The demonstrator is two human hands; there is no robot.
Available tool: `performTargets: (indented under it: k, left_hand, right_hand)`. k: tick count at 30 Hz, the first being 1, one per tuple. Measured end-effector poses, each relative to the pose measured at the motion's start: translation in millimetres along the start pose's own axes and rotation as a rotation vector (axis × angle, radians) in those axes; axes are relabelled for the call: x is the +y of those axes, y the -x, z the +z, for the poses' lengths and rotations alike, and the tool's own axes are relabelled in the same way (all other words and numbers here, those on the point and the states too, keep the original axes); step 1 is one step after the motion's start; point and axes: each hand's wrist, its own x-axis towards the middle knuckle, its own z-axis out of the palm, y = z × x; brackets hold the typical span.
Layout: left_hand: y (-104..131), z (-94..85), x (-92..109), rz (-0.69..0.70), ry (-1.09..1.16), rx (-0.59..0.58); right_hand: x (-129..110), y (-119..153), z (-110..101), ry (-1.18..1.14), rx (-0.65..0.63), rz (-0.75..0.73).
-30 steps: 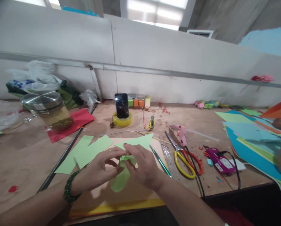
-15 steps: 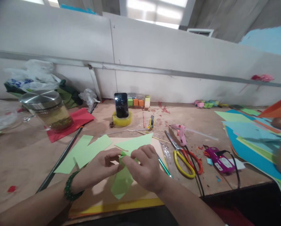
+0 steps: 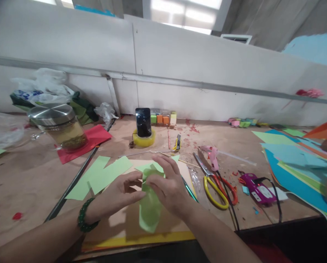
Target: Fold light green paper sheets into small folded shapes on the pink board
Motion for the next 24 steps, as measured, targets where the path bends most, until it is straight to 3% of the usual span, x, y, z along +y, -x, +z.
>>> performTargets:
  k: [6, 10, 18, 24]
  left_hand:
    - [-3.7, -3.6, 2.6, 0.038, -0.006, -0.013]
    - [-5.1, -4.0, 2.5, -0.036, 0.100, -0.053]
    - [-9.7, -5.9, -15.1, -0.080, 0.065, 0.000]
    - [-9.0, -2.7, -16.1, -0.066, 0.074, 0.028]
  right_hand:
    - [5.9, 0.5, 6.6, -0.062, -0.073, -0.034]
    - [5.1, 0.4, 6.1, -0.067, -0.093, -0.017]
    - [6.1, -0.3, 9.4, -0.098, -0.120, -0.053]
    - [5.1, -0.6, 10.0, -0.069, -0.144, -0.015]
